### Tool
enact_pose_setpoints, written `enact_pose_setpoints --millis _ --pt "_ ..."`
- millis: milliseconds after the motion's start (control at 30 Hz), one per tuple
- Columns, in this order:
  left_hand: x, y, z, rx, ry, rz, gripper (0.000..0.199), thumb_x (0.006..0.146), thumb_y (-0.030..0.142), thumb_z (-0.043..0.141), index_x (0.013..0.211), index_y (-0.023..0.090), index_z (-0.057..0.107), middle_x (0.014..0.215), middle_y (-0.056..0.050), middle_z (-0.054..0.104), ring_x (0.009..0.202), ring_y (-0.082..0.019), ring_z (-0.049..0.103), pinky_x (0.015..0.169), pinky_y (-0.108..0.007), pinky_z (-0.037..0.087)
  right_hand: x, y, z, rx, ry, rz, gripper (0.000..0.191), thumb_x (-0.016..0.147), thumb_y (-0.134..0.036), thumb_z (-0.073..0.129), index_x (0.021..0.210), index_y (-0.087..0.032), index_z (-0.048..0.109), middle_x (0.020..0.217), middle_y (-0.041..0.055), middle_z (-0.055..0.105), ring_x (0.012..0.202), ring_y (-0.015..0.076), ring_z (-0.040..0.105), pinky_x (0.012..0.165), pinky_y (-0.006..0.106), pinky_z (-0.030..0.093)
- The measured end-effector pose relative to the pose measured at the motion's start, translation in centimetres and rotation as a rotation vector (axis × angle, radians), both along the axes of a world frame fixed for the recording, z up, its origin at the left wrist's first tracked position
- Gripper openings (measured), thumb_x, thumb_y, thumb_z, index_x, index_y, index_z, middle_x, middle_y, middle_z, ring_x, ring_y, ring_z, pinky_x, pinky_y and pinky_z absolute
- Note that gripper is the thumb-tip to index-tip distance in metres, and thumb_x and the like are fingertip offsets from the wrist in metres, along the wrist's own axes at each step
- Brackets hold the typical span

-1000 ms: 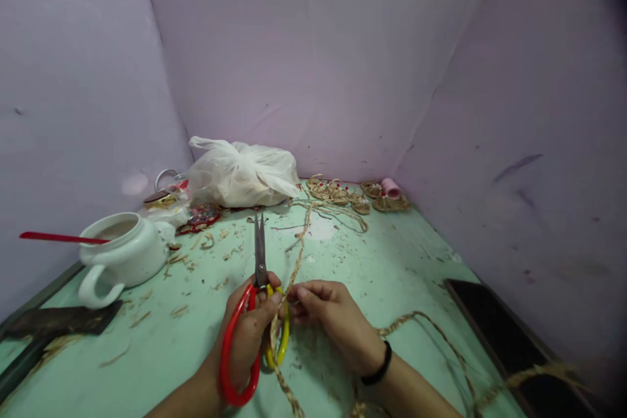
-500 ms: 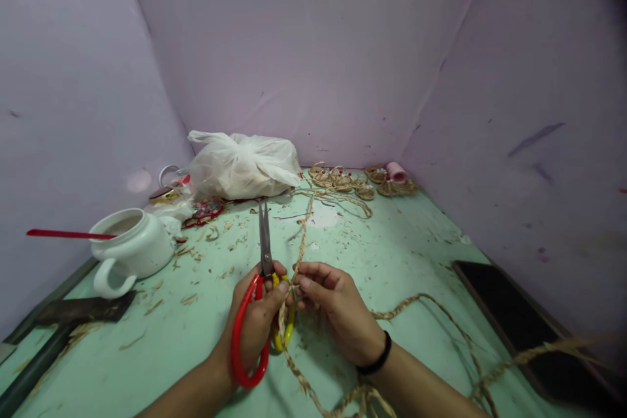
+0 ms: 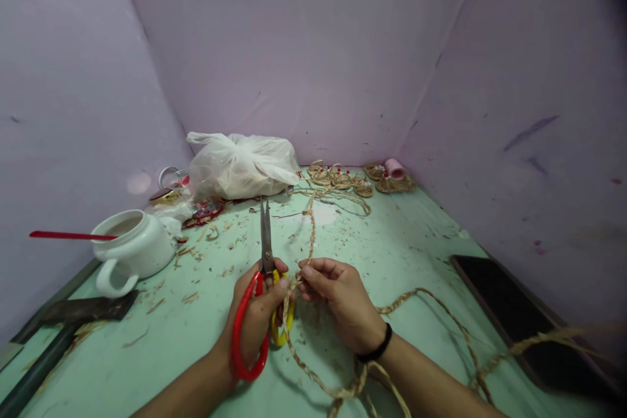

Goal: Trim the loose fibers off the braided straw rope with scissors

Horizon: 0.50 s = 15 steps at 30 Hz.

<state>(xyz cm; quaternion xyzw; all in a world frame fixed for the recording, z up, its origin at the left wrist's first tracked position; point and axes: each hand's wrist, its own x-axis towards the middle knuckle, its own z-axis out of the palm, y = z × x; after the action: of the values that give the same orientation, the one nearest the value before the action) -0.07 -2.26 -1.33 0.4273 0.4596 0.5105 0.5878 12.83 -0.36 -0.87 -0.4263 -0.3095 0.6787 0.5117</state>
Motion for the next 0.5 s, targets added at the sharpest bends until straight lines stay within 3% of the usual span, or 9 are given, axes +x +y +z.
enact_pose_setpoints --millis 167,500 --pt "0.04 0.47 0.16 -0.049 -0.066 0.011 0.018 0.075 0.029 0.054 0.087 0.019 0.045 0.055 0.005 0.055 0.037 -0.006 0.041 0.040 -0.018 0.034 0.17 0.02 -0.13 0.014 0.008 0.027 0.026 0.054 -0.031 0.076 0.067 -0.010 0.066 0.054 0.0004 0.059 0.048 0.0079 0.052 0.049 0.021 0.044" --pt "-0.15 0.42 0.22 -0.057 -0.036 0.006 0.028 0.069 0.027 0.060 0.090 0.019 0.044 0.054 0.006 0.053 0.040 -0.006 0.043 0.039 -0.016 0.034 0.35 0.19 -0.44 0.028 -0.003 0.035 0.025 0.054 -0.031 0.076 0.066 -0.012 0.065 0.056 0.0005 0.060 0.050 0.0094 0.053 0.053 0.023 0.046"
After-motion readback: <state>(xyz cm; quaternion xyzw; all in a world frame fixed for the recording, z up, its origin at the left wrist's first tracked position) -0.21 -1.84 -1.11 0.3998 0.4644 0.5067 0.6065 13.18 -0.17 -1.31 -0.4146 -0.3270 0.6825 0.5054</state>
